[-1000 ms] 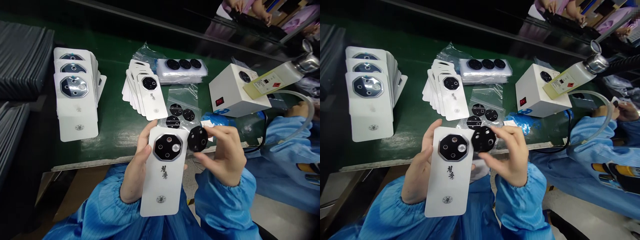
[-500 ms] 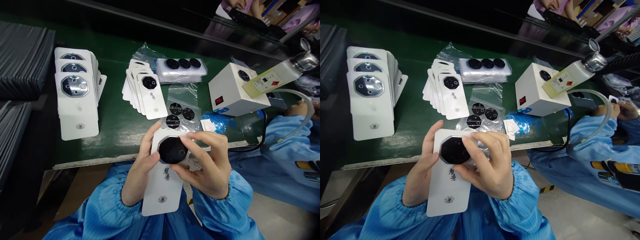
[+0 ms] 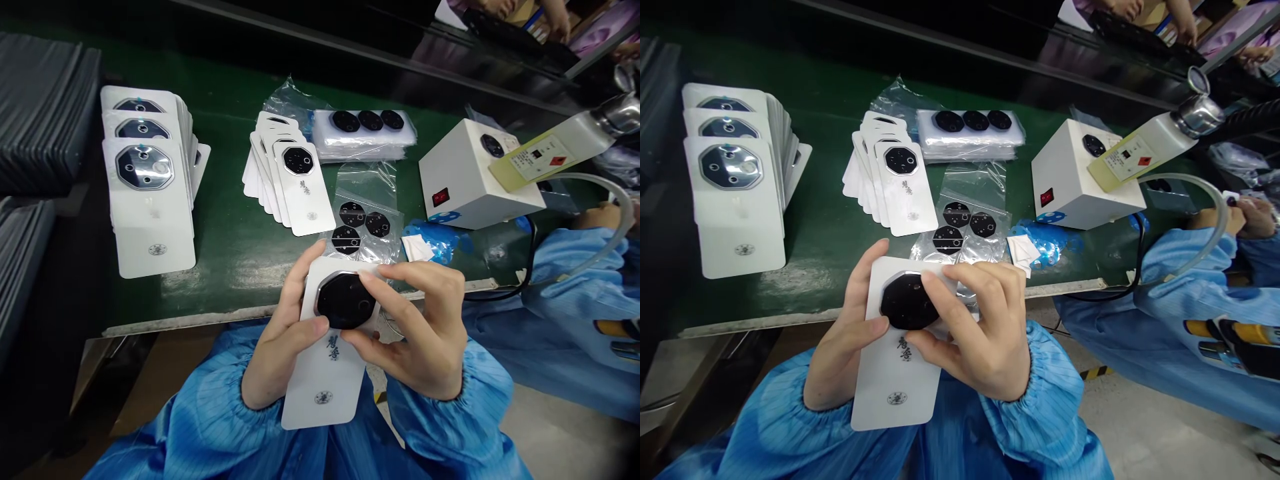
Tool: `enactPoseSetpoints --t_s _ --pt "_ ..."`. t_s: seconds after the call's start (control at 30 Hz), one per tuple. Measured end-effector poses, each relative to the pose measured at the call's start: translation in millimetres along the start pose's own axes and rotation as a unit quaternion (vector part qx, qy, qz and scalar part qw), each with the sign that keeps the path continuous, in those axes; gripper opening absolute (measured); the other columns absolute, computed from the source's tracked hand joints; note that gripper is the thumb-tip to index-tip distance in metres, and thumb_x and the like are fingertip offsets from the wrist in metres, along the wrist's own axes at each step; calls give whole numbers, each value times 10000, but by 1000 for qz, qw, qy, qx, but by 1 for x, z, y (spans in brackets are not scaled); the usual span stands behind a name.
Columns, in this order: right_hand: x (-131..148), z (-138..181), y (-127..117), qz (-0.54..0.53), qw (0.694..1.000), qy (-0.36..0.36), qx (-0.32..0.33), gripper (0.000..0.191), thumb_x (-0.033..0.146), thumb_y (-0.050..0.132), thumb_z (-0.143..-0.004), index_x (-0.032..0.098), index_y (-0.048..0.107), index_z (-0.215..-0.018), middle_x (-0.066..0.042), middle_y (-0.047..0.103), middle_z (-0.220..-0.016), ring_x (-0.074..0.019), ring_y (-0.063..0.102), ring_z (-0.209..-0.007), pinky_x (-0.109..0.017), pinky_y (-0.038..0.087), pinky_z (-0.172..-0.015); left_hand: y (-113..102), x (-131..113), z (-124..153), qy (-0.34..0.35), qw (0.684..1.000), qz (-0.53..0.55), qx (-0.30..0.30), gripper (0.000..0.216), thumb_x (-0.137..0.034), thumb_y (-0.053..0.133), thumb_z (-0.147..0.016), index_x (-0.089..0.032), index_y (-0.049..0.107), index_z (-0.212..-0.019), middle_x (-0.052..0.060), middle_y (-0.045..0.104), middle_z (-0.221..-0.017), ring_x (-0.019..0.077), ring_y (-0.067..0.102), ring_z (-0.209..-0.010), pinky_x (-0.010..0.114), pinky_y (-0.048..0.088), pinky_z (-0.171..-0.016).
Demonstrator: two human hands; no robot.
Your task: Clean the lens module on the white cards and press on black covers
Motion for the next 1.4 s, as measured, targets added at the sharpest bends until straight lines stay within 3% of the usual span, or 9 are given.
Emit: enactPoseSetpoints --t_s 0.47,0.67,0.87,1.13,1.4 --pt "0 2 3 0 1000 -8 10 411 393 703 -747 163 591 -1069 -100 593 -1016 -247 565 -934 -414 472 -793 -2 1 0 -7 1000 -24 -2 527 -165 494 -882 -482 438 -1300 -53 665 -1151 237 650 -1012 395 552 -831" --pt "1 1 2 -2 1000 -12 12 412 381 713 -741 142 601 -1057 -108 588 -1018 -252 563 -933 -411 466 -798 -5 2 0 -14 999 -37 -13 472 -219 488 -899 -473 449 -1295 -41 656 -1162 234 646 -1004 332 548 -756" --pt "2 2 3 1 1000 -13 17 407 375 707 -749 124 609 -1054 -117 584 -1019 -258 559 -931 -423 467 -790 -11 4 0 -14 997 -64 -45 432 -256 498 -900 -484 477 -1266 -65 608 -1228 216 617 -1042 323 511 -827" --pt "3 0 1 18 999 -16 24 385 373 683 -770 129 607 -1058 -118 590 -995 -262 566 -914 -433 473 -767 -13 5 -2 -14 996 -79 -45 387 -327 539 -875 -526 507 -1205 -88 604 -1196 236 585 -1068 365 484 -852" --pt "4 -1 3 7 999 -13 32 389 355 689 -769 119 605 -1066 -105 583 -966 -247 556 -898 -410 450 -772 -12 5 -1 -7 997 -72 -39 447 -311 539 -875 -452 461 -1292 -36 619 -1200 265 594 -1076 399 511 -859"
Point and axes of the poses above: each hand's wrist, its own z-axis away from the middle knuckle, its own y-axis out of the palm, x = y × z, the point moved 8 cm from there along -z, towards the middle knuckle
